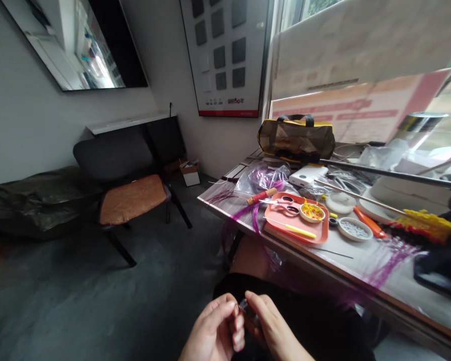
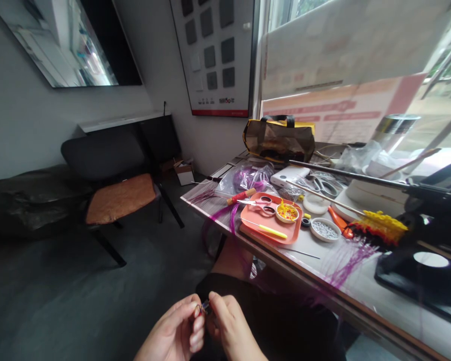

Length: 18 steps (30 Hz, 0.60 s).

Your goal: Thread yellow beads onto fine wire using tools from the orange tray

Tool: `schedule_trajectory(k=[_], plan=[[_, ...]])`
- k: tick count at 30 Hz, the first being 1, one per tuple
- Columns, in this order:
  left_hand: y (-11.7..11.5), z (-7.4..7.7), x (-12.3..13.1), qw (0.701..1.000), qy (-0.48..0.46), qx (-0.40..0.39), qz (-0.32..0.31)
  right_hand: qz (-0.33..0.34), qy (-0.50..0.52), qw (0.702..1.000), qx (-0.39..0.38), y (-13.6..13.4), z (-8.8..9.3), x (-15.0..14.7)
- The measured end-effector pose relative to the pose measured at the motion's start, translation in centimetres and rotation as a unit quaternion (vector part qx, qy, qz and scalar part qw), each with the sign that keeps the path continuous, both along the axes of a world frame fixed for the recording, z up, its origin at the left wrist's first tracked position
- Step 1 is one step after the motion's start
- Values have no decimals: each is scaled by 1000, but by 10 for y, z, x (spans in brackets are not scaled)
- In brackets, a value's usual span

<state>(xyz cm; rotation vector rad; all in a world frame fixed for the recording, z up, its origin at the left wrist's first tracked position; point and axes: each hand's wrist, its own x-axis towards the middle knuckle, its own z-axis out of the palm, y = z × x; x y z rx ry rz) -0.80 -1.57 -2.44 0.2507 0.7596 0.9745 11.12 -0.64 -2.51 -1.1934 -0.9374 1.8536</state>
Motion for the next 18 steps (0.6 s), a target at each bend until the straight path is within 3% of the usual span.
schedule_trajectory(k=[18], plan=[[-1, -3, -1, 1000, -5, 3, -5, -3, 22, 1000, -6, 0, -2, -2]])
